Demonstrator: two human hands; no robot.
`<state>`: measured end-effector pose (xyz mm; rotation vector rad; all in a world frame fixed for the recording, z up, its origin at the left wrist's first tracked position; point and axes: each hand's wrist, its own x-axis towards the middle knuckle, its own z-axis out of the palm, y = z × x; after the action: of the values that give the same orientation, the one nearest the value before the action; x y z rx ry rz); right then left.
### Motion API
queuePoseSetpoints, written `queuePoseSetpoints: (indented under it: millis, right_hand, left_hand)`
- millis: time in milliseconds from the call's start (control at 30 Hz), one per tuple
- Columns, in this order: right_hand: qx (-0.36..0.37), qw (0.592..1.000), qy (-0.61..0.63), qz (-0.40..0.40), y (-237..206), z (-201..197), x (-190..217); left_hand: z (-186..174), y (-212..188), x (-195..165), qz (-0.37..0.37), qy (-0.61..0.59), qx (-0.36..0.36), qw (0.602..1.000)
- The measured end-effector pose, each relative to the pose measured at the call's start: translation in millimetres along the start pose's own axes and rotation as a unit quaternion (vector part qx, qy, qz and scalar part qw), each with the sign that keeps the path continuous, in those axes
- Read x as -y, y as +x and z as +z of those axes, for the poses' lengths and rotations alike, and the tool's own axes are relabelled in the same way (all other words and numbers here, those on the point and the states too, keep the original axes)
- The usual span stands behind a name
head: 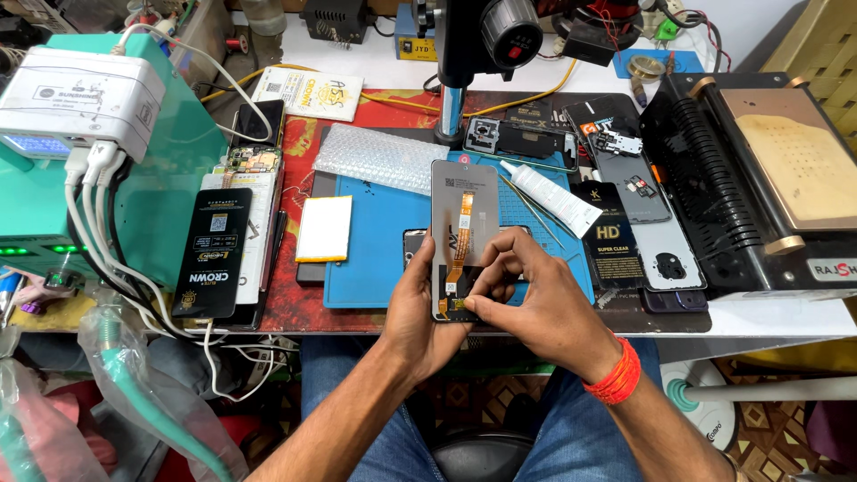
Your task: The person holds a replacement phone display with its flex cable, peels the protective film from it, and works on the opened phone body on the mat, handling the battery and internal parts. They then press the display assembly onto the phone body and handle the reassembled phone.
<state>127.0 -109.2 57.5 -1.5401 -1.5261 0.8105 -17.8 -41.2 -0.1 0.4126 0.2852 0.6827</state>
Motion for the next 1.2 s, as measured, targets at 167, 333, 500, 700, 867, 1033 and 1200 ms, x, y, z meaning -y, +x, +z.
queuePoseSetpoints:
  millis: [167, 333, 500, 700, 867, 1033, 1200]
  right_hand:
    - [0.001, 1.000, 0.011, 0.009, -0.7, 0.8, -1.6]
    - [-0.001, 1.000, -0.005, -0.009, 0.0, 1.6, -1.7]
    - [0.002, 1.000, -0.004, -0.005, 0.1, 1.3, -1.8]
    - [0.003, 1.000, 0.000, -0.009, 0.2, 0.7, -2.3]
    - [0.000, 1.000, 0.009, 0.005, -1.5, -1.5, -2.8]
    - [0.000, 1.000, 0.014, 0.003, -1.2, -2.0, -2.5]
    - [-0.001, 1.000, 0.012, 0.001, -1.0, -1.5, -1.5]
  left_hand:
    - [-2.1, 0.3, 1.1, -0.001, -0.008, 0.002, 1.000]
    - [-6.7, 0.5, 1.9, 0.007, 0.000, 0.030, 1.000]
    - [-8.9, 0.6, 2.7, 0.004, -0.012, 0.041, 0.999]
    - [-5.1, 0.2, 1.1, 0.001, -0.008, 0.015, 1.000]
    - [-0.9, 0.8, 1.5, 0.000, 0.004, 0.013, 1.000]
    - [0.8, 0.4, 0.6, -0.005, 0.006, 0.014, 1.000]
    - [-0.8, -0.1, 0.7, -0.006, -0.004, 0.021, 1.000]
